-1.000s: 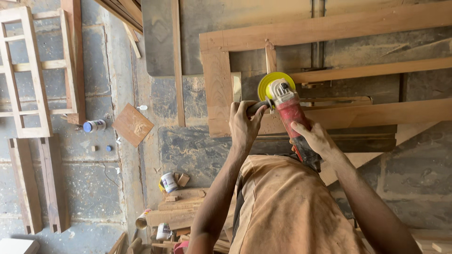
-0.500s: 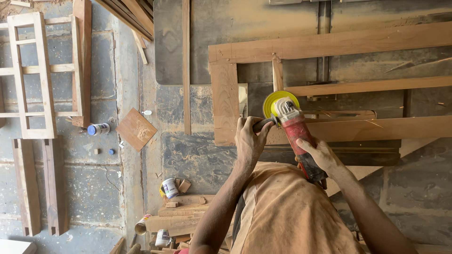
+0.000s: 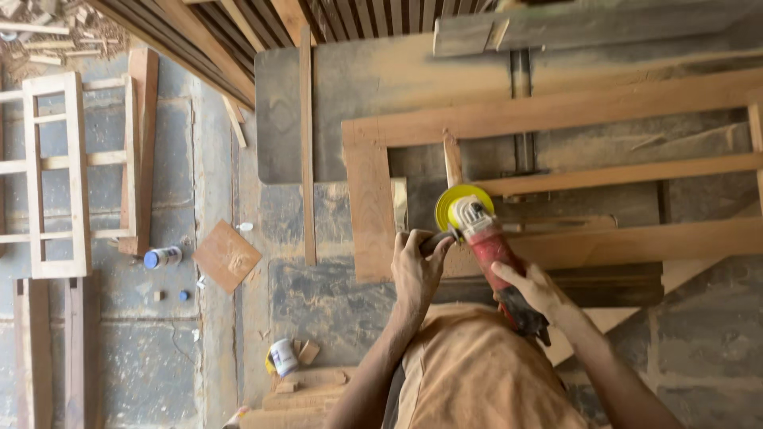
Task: The person uses an angle grinder with a sanding disc to smooth the surfaces of a wooden frame. They systematically move the tool along the edges and flat surfaces of the frame, generating wood dust.
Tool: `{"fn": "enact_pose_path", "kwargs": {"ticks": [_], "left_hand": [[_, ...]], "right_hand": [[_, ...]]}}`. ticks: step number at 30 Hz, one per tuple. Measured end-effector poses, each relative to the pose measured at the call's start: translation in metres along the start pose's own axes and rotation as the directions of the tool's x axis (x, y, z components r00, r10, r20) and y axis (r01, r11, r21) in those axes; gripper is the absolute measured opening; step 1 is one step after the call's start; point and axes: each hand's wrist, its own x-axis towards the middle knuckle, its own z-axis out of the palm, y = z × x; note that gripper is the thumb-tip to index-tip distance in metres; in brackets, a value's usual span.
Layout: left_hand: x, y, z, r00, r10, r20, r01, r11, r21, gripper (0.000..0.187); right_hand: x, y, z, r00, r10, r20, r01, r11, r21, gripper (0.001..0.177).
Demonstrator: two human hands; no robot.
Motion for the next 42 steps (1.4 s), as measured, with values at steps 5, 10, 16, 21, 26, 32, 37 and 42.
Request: {"fn": "enact_pose_path", "kwargs": {"ticks": [5,10,16,21,26,32,37,42], "left_hand": [[-0.01,-0.021,-0.003,0.998,-0.056,0.037,0.054,0.996,0.065,0.037],[-0.004,-0.01,-0.001,0.999,-0.046,-0.018,0.045,0.999,-0.025,0.038],[0.024,-0.034,0.009,0.997,0.049,-0.052,-0.048,0.999,0.014,0.033],[0.088,-0.016,0.014,0.996,0.069,-0.061,-0.069,0.998,0.005,0.03],[0.119,-0.004,0.016,0.996,0.082,-0.041,-0.082,0.997,0.006,0.031],[0.103,-0.014,0.017,1.0,0.028,0.001,-0.028,0.999,0.024,0.032],[0.071,-0.013,0.012,0.996,-0.078,0.038,0.076,0.997,0.033,0.033],[0.091,-0.014,0.011,1.0,-0.01,0.013,0.009,0.998,0.055,0.033]], "right_hand": [[-0.012,0.034,0.009,0.973,0.23,0.032,-0.232,0.97,0.077,0.057],[0.016,0.014,-0.005,0.924,-0.374,0.075,0.382,0.905,-0.185,0.055],[0.026,0.016,0.001,0.998,0.051,0.021,-0.05,0.996,-0.073,0.058],[0.071,-0.041,-0.002,1.0,0.0,0.031,0.0,1.0,0.024,0.061],[0.09,-0.072,0.0,0.997,0.071,-0.003,-0.07,0.994,0.079,0.056],[0.081,-0.052,0.0,0.989,0.149,0.005,-0.149,0.985,0.089,0.057],[0.06,-0.027,-0.001,0.974,0.228,-0.008,-0.227,0.973,0.033,0.06],[0.083,-0.027,0.0,0.993,0.11,0.039,-0.111,0.994,0.009,0.063]]}}
